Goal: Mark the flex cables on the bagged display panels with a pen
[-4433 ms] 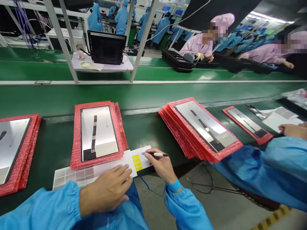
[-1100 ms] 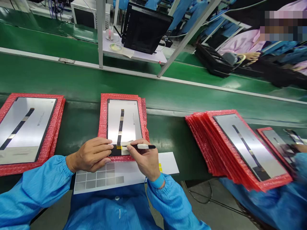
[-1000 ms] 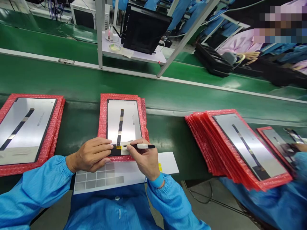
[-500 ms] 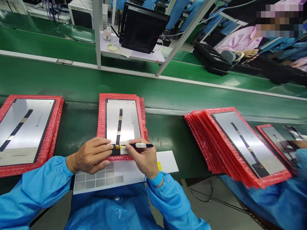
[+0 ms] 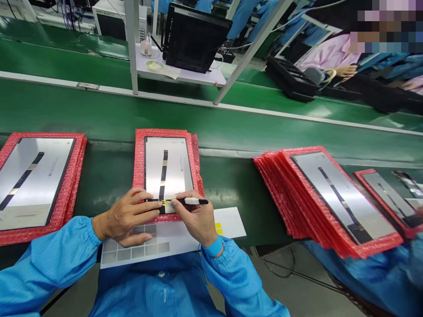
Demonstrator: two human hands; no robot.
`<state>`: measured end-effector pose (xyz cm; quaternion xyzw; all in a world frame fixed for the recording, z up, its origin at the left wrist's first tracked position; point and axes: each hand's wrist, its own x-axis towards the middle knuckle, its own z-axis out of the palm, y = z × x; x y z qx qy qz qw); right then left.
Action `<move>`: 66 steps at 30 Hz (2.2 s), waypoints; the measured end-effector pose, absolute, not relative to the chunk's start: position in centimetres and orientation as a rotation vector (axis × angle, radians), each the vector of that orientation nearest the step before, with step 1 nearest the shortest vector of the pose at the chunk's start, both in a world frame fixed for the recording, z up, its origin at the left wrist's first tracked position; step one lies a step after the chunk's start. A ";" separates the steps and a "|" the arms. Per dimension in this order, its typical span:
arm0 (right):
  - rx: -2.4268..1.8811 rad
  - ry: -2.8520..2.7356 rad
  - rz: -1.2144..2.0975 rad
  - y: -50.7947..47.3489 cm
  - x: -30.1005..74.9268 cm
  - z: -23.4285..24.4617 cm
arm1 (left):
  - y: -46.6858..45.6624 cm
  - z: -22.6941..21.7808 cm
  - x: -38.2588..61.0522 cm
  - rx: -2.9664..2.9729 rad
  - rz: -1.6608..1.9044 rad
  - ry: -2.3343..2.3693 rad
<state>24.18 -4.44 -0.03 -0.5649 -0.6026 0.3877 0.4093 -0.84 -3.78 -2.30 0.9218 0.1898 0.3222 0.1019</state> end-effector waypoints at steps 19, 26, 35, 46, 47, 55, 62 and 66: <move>-1.354 -1.231 1.146 -4.2 24.1 -0.5 | -5.1 -2.5 -0.2 2.801 0.666 0.771; -1.358 -1.251 1.109 -4.2 24.2 -0.8 | -4.4 -1.9 -1.0 2.851 0.610 0.687; -1.356 -1.252 1.102 -4.3 24.3 -1.0 | -4.0 -3.3 -1.3 2.710 1.010 0.631; -1.304 -1.280 1.109 -4.4 24.3 -0.6 | -4.8 -1.8 -0.4 2.849 0.555 0.836; -1.291 -1.278 1.099 -4.6 24.6 -0.4 | -5.1 -1.6 -0.4 2.862 0.559 0.834; -1.326 -1.519 1.064 -9.6 29.4 -0.5 | -10.0 -1.4 0.2 2.803 0.725 0.431; -1.340 -1.634 1.216 -12.7 29.2 -3.3 | -11.2 -3.1 0.7 2.683 0.268 0.502; -1.333 -1.628 1.186 -13.0 28.4 -3.8 | -11.0 -3.2 0.6 2.683 0.255 0.513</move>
